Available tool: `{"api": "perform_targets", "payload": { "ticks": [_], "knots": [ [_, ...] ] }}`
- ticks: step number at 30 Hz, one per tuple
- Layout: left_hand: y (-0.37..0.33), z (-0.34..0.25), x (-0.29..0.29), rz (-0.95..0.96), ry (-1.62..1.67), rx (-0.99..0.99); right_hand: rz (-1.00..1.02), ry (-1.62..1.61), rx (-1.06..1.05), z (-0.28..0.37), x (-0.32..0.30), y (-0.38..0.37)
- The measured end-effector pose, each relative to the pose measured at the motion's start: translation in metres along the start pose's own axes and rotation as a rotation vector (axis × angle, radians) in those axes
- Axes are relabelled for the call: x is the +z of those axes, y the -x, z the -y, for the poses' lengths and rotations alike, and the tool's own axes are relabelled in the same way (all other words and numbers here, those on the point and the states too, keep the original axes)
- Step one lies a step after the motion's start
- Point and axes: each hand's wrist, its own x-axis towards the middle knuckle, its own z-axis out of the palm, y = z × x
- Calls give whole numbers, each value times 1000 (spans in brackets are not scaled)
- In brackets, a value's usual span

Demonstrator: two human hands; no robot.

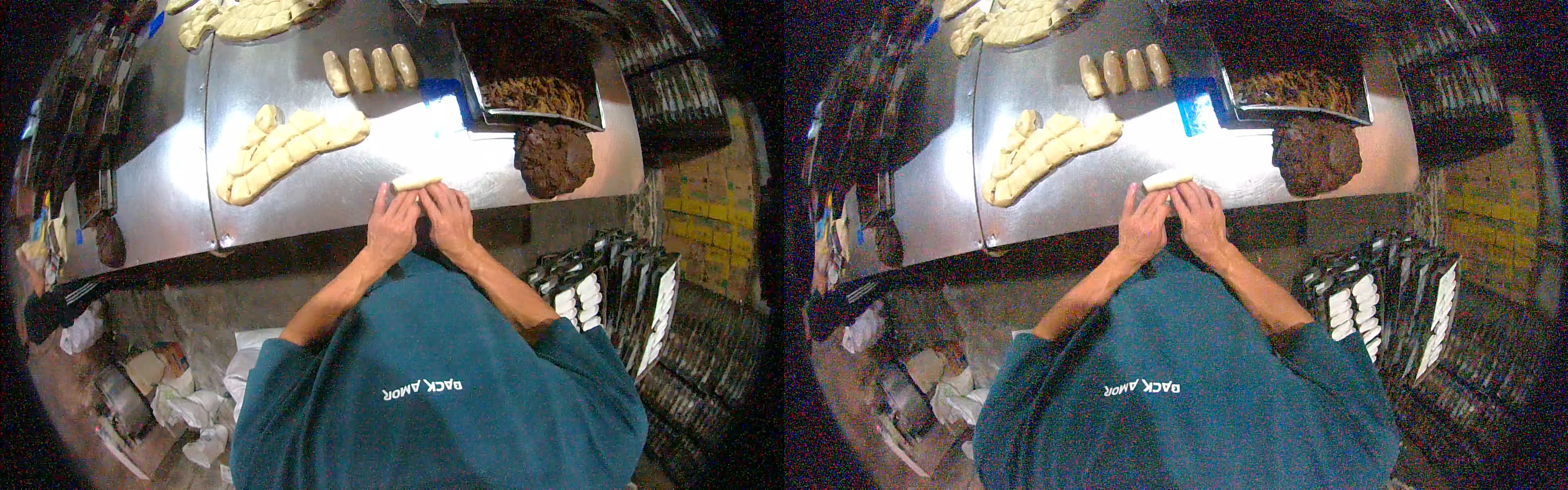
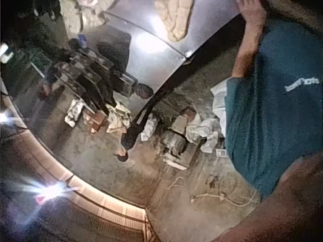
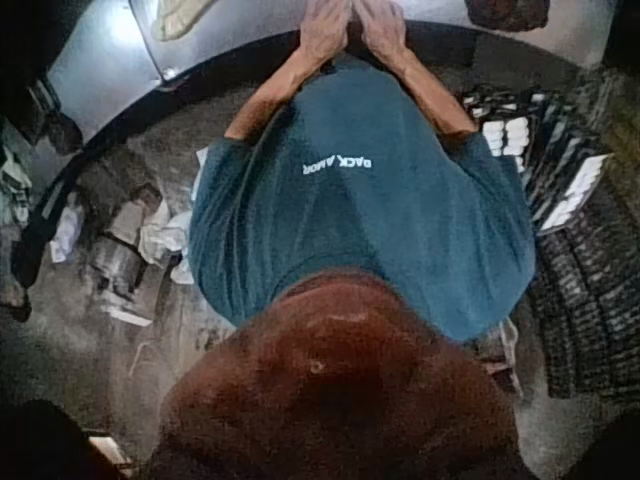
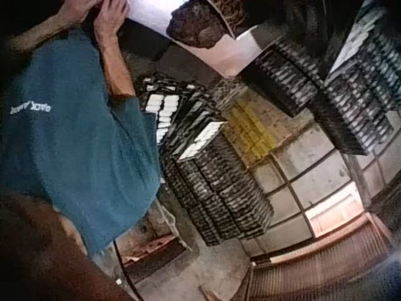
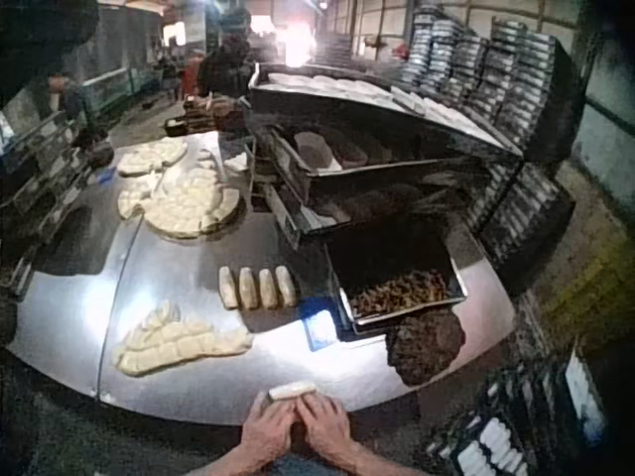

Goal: The person fills small pieces of dough with a dark filling, rolls them into logs, and places them on a metal tray. They repeat this process multiple times, arranging the finished pastries in rows on the tray.

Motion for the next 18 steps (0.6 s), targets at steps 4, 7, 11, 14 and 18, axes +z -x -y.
{"api": "perform_targets", "payload": {
  "ticks": [4,7,11,14,18],
  "knots": [
    [-16,1,-12,-71,14,-10,45,-87,70,-5,-4,-15],
    [-8,-4,-10,-102,-13,34,13,-60,22,0,10,9],
    [2,-1,-18,163,50,-78,135,-147,118,1,-12,9],
    [-18,18,-17,115,-32,-204,132,-382,285,-16,-23,-20],
    [2,20,-4,25,-193,1,59,-358,-29,-31,-17,-25]
  ]
}}
